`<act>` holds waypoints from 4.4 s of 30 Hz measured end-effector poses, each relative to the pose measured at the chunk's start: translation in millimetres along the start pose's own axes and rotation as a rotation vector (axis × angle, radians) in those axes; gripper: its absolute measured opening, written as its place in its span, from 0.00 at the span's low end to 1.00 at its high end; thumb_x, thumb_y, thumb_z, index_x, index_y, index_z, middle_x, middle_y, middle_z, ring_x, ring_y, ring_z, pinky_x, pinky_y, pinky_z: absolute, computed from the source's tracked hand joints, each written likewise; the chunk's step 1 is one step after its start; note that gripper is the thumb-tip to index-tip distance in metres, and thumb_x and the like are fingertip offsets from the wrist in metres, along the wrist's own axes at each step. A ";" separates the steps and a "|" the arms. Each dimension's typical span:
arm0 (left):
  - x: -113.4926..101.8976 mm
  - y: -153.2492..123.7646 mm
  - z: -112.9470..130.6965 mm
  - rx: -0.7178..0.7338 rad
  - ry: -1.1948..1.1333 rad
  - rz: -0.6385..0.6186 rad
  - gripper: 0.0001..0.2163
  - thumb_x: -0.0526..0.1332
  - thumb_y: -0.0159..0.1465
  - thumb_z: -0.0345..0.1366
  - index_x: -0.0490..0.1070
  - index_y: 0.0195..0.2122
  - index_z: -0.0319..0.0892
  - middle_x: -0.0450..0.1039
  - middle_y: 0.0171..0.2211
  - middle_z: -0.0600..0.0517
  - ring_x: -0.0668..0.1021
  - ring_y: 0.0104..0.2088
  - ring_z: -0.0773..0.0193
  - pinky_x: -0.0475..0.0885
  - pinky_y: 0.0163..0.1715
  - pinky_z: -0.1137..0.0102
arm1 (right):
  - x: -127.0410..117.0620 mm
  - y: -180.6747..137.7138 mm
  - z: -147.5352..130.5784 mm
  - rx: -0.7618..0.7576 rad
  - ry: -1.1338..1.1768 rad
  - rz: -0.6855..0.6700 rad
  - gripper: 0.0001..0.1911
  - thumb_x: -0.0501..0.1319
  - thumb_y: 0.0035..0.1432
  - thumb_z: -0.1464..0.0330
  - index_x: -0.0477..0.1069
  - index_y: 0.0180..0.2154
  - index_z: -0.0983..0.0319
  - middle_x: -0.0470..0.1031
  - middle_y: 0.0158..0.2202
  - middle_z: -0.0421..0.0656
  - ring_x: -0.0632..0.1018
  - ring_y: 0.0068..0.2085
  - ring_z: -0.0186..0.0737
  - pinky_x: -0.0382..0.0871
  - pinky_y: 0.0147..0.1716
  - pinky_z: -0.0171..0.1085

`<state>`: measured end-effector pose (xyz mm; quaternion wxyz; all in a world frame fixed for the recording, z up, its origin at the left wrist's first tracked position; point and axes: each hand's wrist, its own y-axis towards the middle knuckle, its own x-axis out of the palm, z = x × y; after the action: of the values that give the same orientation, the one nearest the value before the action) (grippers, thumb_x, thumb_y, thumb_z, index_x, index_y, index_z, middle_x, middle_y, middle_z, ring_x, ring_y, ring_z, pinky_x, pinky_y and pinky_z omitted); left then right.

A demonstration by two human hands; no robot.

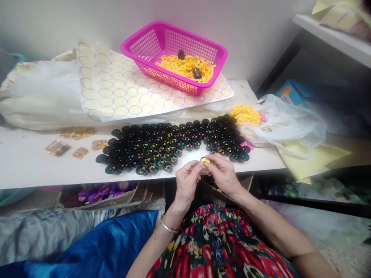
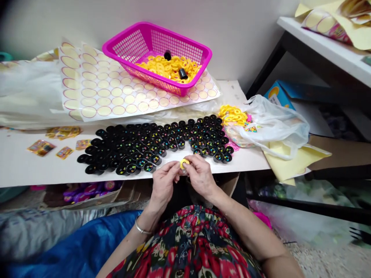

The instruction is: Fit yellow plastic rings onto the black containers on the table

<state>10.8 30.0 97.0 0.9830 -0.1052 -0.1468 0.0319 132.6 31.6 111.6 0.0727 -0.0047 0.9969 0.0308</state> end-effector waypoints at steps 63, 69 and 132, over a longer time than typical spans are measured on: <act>0.2 46.7 -21.8 0.161 0.317 0.244 0.13 0.59 0.58 0.42 0.71 0.39 0.39 0.72 0.31 0.51 0.74 0.32 0.67 0.70 0.33 0.74 | 42.9 40.3 24.4 0.504 0.420 0.071 0.18 0.55 0.53 0.51 0.64 0.30 0.61 0.65 0.12 0.35 0.65 0.11 0.31 0.55 0.07 0.28; -7.6 26.9 -32.6 0.203 0.224 0.097 0.18 0.66 0.51 0.40 0.70 0.42 0.40 0.64 0.29 0.55 0.67 0.25 0.75 0.67 0.26 0.78 | 33.9 17.2 18.4 0.468 0.529 0.133 0.17 0.58 0.51 0.55 0.65 0.33 0.62 0.67 0.15 0.34 0.68 0.15 0.29 0.61 0.12 0.26; 30.3 3.5 -21.8 0.773 0.909 -0.672 0.17 0.63 0.50 0.28 0.70 0.43 0.42 0.63 0.53 0.44 0.62 0.55 0.50 0.66 0.50 0.54 | -97.9 -47.0 53.8 0.365 0.120 -0.218 0.25 0.68 0.42 0.64 0.71 0.45 0.62 0.74 0.37 0.41 0.74 0.38 0.39 0.66 0.41 0.39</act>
<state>46.1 32.0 84.4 0.8705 0.3018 0.2779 -0.2719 237.9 -11.5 69.9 0.0158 -0.1009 0.9821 -0.1583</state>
